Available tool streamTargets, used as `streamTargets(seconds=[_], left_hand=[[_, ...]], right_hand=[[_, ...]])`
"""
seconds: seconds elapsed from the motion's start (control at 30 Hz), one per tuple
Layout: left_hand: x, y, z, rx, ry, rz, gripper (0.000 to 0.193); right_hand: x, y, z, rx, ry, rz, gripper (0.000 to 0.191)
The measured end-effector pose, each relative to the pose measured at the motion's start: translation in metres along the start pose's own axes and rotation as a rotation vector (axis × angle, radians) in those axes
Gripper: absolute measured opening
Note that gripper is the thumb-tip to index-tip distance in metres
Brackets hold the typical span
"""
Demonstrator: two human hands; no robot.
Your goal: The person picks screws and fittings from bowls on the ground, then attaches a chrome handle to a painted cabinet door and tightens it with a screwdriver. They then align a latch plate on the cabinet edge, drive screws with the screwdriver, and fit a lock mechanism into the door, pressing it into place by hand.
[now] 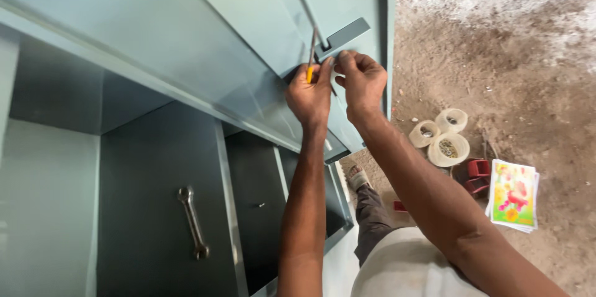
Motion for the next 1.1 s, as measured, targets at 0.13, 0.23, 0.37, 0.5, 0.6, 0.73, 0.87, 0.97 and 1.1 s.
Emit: streamTargets(seconds=[0.13, 0.23, 0.37, 0.5, 0.6, 0.73, 0.87, 0.97, 1.1], left_hand=[[-0.001, -0.001, 0.006, -0.026, 0.072, -0.028, 0.029], [-0.001, -0.002, 0.007, -0.079, 0.053, -0.041, 0.028], [-0.001, -0.002, 0.007, -0.058, 0.065, -0.018, 0.029], [0.000, -0.001, 0.003, -0.054, 0.061, -0.022, 0.027], [-0.001, 0.001, 0.000, -0.054, 0.038, -0.012, 0.027], [-0.001, 0.000, 0.002, -0.043, 0.016, 0.000, 0.028], [-0.002, -0.001, 0.006, -0.036, -0.032, 0.005, 0.026], [-0.002, -0.001, 0.008, -0.046, -0.009, -0.005, 0.026], [-0.003, 0.000, 0.010, -0.034, 0.024, 0.009, 0.026]], right_hand=[[-0.001, -0.004, 0.029, 0.490, -0.596, 0.145, 0.016], [-0.004, -0.013, 0.044, 0.842, -0.954, 0.262, 0.011], [0.002, -0.008, 0.050, 0.775, -0.917, 0.270, 0.014], [0.011, 0.009, 0.025, 0.011, -0.349, 0.171, 0.026], [0.009, 0.011, 0.017, -0.162, -0.184, 0.130, 0.027], [0.008, 0.012, 0.012, -0.292, -0.070, 0.111, 0.025], [0.004, 0.014, 0.009, -0.343, -0.013, 0.128, 0.020], [0.000, 0.015, 0.022, -0.057, -0.195, 0.181, 0.021], [-0.008, 0.005, 0.042, 0.366, -0.869, 0.228, 0.021]])
Point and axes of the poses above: each hand's wrist, its own y-axis towards the middle knuckle, its own x-axis out of the back of the hand, z = x × y, the point moved 5 cm from there along y, towards the middle knuckle, and after that the axes turned 6 degrees about y, right-handed, at the moved point
